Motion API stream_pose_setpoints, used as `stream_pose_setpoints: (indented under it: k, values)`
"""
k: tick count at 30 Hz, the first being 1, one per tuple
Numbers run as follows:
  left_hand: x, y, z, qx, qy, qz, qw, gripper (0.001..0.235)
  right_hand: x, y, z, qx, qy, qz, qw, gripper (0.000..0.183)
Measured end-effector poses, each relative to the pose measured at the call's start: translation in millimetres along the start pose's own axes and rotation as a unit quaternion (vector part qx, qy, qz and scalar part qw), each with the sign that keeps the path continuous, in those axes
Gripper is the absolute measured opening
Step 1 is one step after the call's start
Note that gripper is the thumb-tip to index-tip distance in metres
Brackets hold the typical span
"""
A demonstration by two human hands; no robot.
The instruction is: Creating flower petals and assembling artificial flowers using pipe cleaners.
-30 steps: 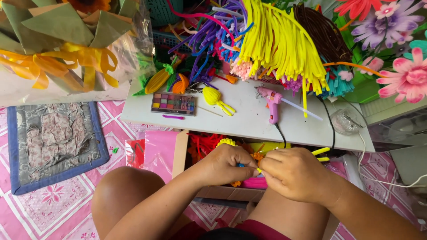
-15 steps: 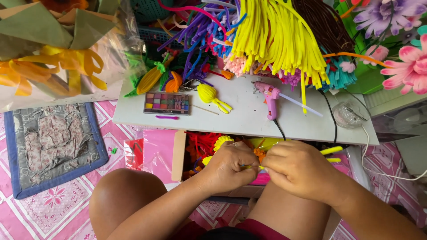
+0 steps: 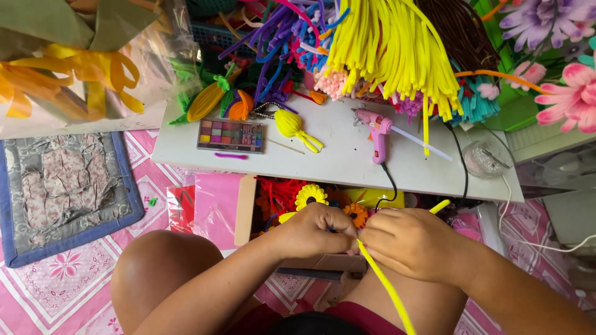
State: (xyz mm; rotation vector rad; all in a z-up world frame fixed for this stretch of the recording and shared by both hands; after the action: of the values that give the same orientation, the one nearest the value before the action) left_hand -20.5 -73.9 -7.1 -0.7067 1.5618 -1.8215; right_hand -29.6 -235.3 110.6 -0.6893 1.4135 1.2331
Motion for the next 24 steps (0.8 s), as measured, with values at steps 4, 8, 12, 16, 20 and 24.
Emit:
stream_pose_setpoints:
  k: [4, 8, 12, 16, 20, 24]
  values:
    - [7, -1, 2, -0.007, -0.008, -0.032, 0.999, 0.012, -1, 5, 0, -0.028, -0.053, -0.008, 0.998, 0.016]
    - [4, -47, -3, 0.178, -0.170, 0.219, 0.944, 0.004, 14, -11, -14, 0.135, -0.152, 0.166, 0.965, 0.001]
    - [8, -67, -14, 0.272, -0.241, 0.461, 0.809, 0.010, 93, -66, -69, 0.367, -0.198, 0.557, 0.718, 0.025]
    - [3, -63, -14, 0.262, -0.227, 0.429, 0.834, 0.005, 61, -48, -51, 0.366, -0.163, 0.564, 0.722, 0.031]
    - [2, -57, -11, 0.212, -0.201, 0.284, 0.913, 0.005, -7, 4, -20, 0.088, -0.244, -0.069, 0.963, 0.025]
    - [3, -57, -6, 0.245, -0.166, 0.205, 0.933, 0.004, -12, 14, -13, -0.012, -0.193, -0.123, 0.973, 0.023]
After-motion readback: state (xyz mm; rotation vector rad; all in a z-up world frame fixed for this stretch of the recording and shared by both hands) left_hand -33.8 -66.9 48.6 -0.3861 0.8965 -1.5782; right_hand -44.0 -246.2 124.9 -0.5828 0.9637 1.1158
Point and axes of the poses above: each hand's wrist, its own z-axis towards the middle knuckle, its own x-axis out of the palm, y = z × x, the point moved 3 cm from there along z, towards the middle knuckle, and after that the axes turned 9 degrees about z, right-handed, at the moved point
